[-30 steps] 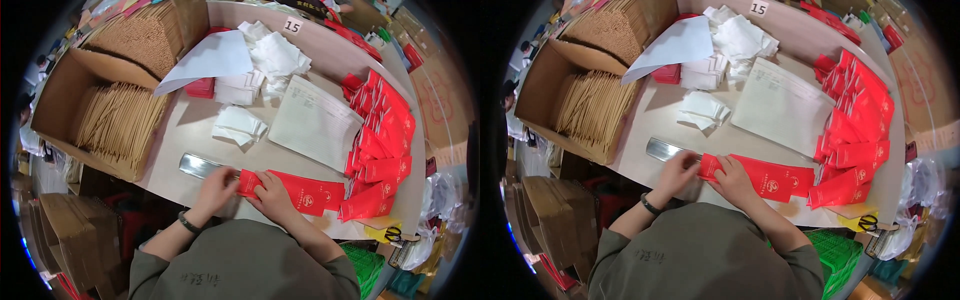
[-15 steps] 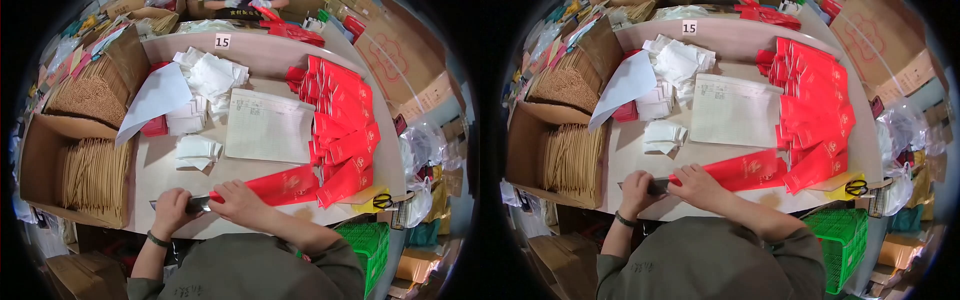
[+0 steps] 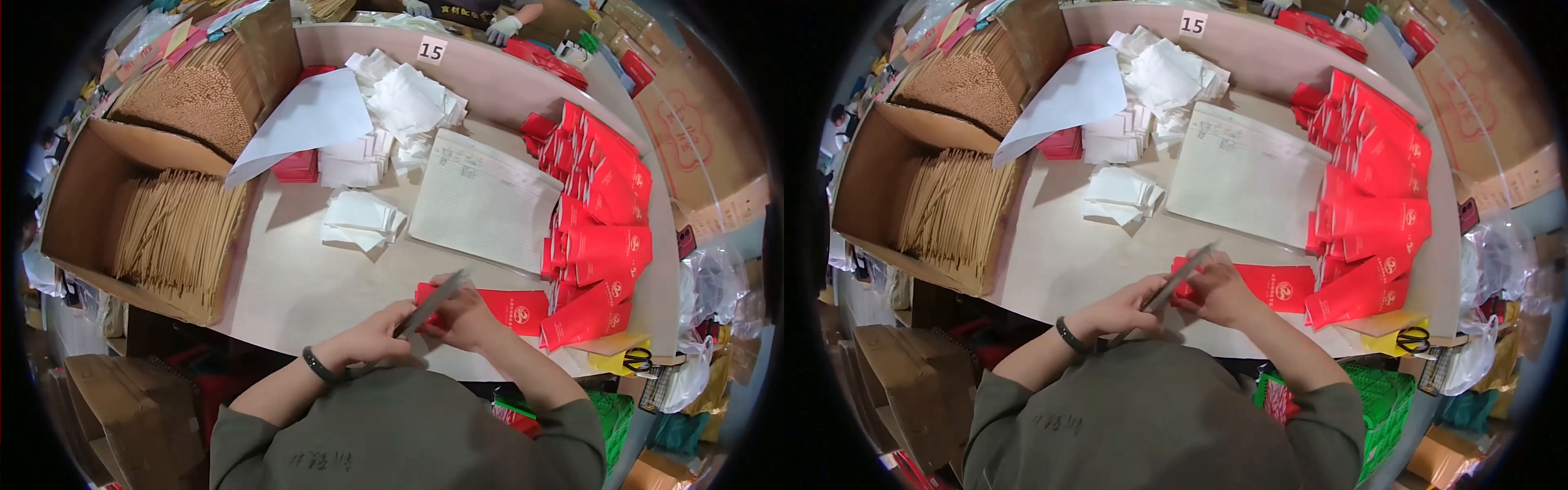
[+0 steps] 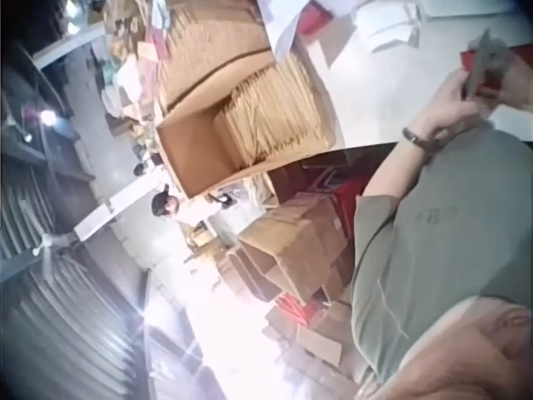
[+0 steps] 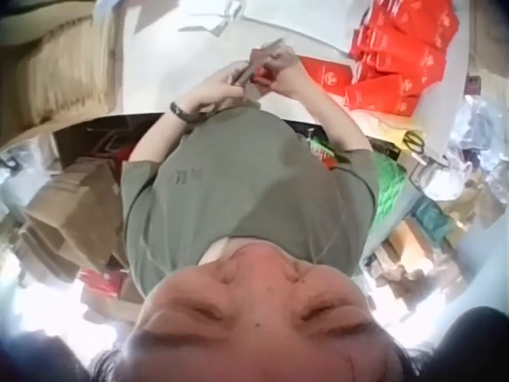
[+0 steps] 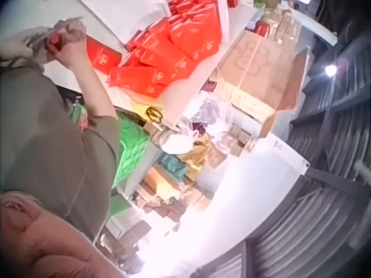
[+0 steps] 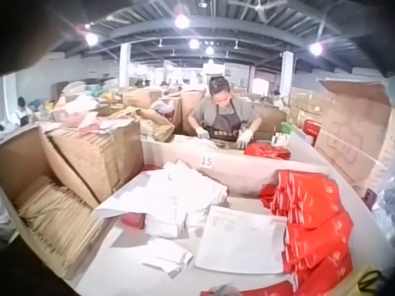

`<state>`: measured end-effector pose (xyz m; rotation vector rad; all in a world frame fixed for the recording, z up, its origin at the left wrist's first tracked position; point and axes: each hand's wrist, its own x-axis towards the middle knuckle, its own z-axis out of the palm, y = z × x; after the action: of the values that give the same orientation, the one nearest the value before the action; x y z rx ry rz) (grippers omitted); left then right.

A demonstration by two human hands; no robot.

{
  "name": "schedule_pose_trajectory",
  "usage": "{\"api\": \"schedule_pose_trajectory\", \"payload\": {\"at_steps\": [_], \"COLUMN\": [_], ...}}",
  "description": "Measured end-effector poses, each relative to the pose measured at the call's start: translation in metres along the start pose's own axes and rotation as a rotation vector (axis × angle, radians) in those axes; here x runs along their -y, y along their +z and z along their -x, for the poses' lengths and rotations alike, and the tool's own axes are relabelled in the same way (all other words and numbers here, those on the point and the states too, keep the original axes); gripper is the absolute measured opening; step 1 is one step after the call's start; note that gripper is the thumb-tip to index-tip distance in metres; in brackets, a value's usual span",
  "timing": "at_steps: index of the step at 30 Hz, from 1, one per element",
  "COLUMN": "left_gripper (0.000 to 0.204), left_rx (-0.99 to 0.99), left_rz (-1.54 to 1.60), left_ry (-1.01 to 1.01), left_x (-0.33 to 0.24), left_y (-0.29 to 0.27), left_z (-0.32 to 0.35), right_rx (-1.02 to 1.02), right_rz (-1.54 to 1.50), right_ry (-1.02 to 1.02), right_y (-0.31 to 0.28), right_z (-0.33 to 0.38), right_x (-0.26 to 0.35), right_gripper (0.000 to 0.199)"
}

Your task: Packaging wooden sticks into paper sleeves and placing them into red envelopes at a manufacturing workstation.

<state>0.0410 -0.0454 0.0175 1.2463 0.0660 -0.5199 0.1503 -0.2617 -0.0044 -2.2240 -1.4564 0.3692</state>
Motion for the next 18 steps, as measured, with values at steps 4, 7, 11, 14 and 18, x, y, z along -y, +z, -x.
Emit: {"api": "schedule_pose_trajectory", "payload": {"at_steps": [4,7,11,14,18], "left_gripper": [0.054,0.053,0.061,0.066,0.072], "left_rx": [-0.267,-0.606,-0.641,-0.572,-0.358], "left_rz": [-0.475,-1.006,-1.19,-1.23,-1.318], "left_ry": [-0.105,-0.041,0.078,0.054,0.099], "left_x": [-0.006,0.006,0.013,0.005,-0.001], "left_y": [-0.023,-0.036,-0.027,-0.03,-0.048], "left_z": [0.016,0.03,0.033,0.043,0.045], "right_rx": [-0.196,-0.256,-0.033,-0.079,-0.102], "right_rz": [0.175,0.024,0.083,0.055,-0.133], "right_ry": [0.046,0.278,0.501,0.471,0.505], "right_y": [-0.005,-0.001,0.021,0.025,0.027], "right_z": [-0.01,-0.018,-0.031,-0.036,-0.046], "right_x": [0.024,0.036,0.033,0.029,0.032], "right_gripper": [0.033,0.031,0.031,0.026,0.021]}}
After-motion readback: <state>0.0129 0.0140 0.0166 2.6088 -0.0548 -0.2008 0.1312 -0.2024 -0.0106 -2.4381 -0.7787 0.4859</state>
